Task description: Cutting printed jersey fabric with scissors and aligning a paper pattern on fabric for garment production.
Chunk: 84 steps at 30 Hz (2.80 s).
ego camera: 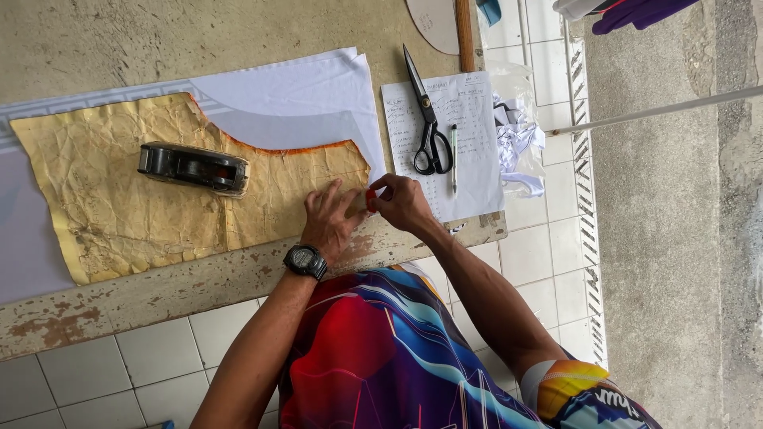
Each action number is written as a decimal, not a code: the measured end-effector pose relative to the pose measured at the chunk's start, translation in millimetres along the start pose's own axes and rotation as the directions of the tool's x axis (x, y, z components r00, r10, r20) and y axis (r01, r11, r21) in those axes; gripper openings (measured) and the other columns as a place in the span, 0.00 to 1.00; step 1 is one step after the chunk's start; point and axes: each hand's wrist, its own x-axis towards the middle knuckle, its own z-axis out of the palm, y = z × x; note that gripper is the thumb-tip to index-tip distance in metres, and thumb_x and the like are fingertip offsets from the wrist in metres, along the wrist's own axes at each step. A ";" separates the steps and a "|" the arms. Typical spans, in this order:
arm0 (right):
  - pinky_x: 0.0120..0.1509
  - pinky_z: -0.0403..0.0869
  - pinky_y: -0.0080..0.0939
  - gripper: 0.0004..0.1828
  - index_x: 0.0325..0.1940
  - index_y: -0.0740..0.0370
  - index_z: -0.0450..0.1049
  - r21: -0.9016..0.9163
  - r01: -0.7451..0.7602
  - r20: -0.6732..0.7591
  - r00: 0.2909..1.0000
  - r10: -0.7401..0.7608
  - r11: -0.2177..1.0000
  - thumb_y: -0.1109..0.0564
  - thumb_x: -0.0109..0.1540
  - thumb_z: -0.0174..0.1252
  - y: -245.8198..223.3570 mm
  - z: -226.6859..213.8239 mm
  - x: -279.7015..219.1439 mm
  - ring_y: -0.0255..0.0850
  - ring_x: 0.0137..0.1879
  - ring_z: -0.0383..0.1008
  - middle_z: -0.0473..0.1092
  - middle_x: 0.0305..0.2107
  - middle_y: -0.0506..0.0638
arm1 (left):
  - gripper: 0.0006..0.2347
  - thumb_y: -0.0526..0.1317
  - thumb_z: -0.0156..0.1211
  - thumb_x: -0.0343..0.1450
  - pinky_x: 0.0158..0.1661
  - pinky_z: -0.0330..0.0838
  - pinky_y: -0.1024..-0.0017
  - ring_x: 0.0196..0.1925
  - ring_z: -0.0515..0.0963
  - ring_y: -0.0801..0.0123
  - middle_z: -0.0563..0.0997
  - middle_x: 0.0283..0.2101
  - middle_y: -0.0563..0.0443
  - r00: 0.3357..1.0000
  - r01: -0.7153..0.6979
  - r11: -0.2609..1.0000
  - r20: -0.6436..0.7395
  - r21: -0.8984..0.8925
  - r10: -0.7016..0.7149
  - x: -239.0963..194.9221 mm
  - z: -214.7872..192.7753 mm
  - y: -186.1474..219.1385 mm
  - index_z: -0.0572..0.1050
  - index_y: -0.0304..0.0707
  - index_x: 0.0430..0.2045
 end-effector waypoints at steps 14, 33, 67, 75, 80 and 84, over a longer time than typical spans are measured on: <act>0.44 0.83 0.43 0.23 0.62 0.67 0.81 0.227 0.054 -0.088 0.996 -0.035 0.972 0.55 0.65 0.75 -8.3 -33.9 17.6 0.43 0.35 0.85 0.83 0.36 0.60 | 0.17 0.47 0.65 0.76 0.56 0.66 0.41 0.72 0.66 0.44 0.64 0.77 0.53 0.962 0.031 0.999 0.272 0.026 -0.037 24.0 -18.9 -10.6 0.76 0.47 0.59; 0.34 0.79 0.42 0.19 0.53 0.69 0.84 0.185 0.050 -0.118 0.993 -0.028 0.981 0.57 0.61 0.76 2.7 -24.2 51.4 0.41 0.26 0.81 0.81 0.29 0.59 | 0.18 0.55 0.63 0.77 0.55 0.71 0.47 0.68 0.65 0.52 0.67 0.70 0.58 0.892 0.045 0.998 0.448 0.037 -0.057 55.0 -49.4 -13.6 0.76 0.50 0.58; 0.55 0.83 0.63 0.17 0.63 0.77 0.78 -0.055 0.403 0.390 0.851 -0.352 0.913 0.66 0.70 0.64 -51.6 -75.2 89.8 0.64 0.47 0.87 0.82 0.41 0.73 | 0.35 0.46 0.79 0.68 0.49 0.72 0.48 0.64 0.66 0.51 0.54 0.79 0.51 0.820 0.225 0.967 0.512 0.124 -0.256 72.3 -31.3 3.5 0.66 0.54 0.72; 0.56 0.83 0.65 0.16 0.60 0.75 0.79 -0.088 0.422 0.445 0.827 -0.344 0.902 0.64 0.69 0.65 -53.3 -75.4 102.5 0.66 0.50 0.86 0.81 0.45 0.73 | 0.29 0.39 0.70 0.73 0.48 0.72 0.47 0.62 0.66 0.53 0.56 0.76 0.53 0.835 0.305 0.945 0.445 0.116 -0.324 77.8 -39.3 12.2 0.66 0.59 0.70; 0.57 0.83 0.66 0.16 0.59 0.75 0.79 -0.095 0.414 0.469 0.820 -0.326 0.905 0.64 0.69 0.66 -48.9 -75.4 106.4 0.67 0.51 0.86 0.81 0.46 0.73 | 0.26 0.39 0.61 0.77 0.48 0.71 0.47 0.63 0.67 0.53 0.54 0.77 0.54 0.818 0.305 0.942 0.468 0.139 -0.334 78.2 -35.1 13.1 0.64 0.62 0.71; 0.54 0.85 0.66 0.15 0.57 0.76 0.79 -0.107 0.450 0.463 0.812 -0.356 0.887 0.64 0.68 0.66 -52.6 -71.7 107.5 0.68 0.47 0.86 0.82 0.41 0.73 | 0.24 0.39 0.61 0.77 0.48 0.71 0.47 0.64 0.67 0.53 0.54 0.78 0.54 0.824 0.302 0.942 0.456 0.149 -0.336 80.9 -42.7 15.6 0.67 0.59 0.70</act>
